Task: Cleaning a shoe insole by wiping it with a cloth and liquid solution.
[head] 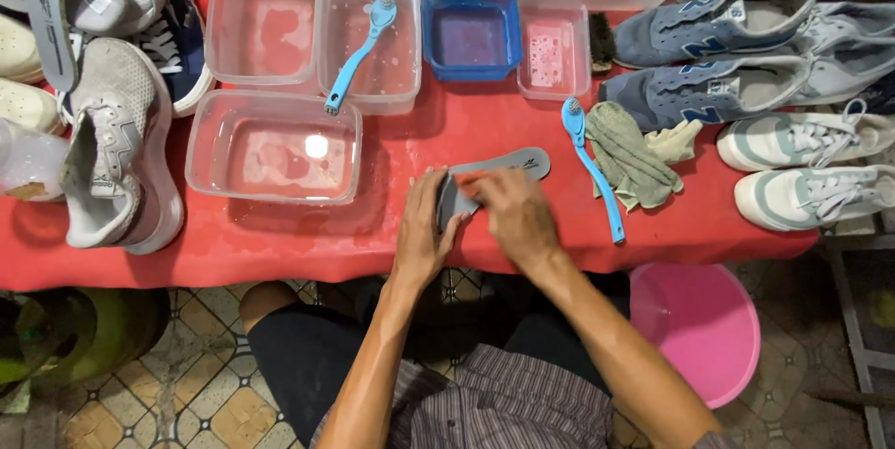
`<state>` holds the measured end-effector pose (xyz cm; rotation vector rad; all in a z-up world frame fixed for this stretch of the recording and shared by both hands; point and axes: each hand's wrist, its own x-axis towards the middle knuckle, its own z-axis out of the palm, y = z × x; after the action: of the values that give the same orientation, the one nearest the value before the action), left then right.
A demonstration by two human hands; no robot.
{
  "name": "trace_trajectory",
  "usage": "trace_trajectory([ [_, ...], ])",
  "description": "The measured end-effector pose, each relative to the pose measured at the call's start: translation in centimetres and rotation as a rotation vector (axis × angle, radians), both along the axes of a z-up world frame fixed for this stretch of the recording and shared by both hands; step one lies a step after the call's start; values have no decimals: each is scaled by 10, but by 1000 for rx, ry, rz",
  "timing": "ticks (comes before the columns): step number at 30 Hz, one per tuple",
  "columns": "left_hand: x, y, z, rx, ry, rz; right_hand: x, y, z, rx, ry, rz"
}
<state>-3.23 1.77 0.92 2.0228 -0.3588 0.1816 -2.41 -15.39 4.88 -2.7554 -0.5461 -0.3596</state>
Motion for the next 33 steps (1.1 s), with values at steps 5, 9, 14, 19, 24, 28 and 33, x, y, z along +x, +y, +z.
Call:
trace_trajectory([
  [5,1,-2,4,-39,32,15,22,-30,-38,40,-116,-156],
  [9,1,0,-1,-1,4,6,4,-12,-5,103,-48,-48],
  [14,2,-1,-12,-5,0,20,16,-5,-41,78,-62,-89],
  [19,-2,-2,-1,-17,-5,4,17,0,-23,167,-84,-51],
  [24,0,-1,-8,12,-45,43,19,6,-30,128,-59,50],
  [28,-1,1,0,-14,-64,55,33,5,-55,108,-94,-39],
  [33,-5,2,15,-62,-56,50,48,-3,-56,139,-84,31],
])
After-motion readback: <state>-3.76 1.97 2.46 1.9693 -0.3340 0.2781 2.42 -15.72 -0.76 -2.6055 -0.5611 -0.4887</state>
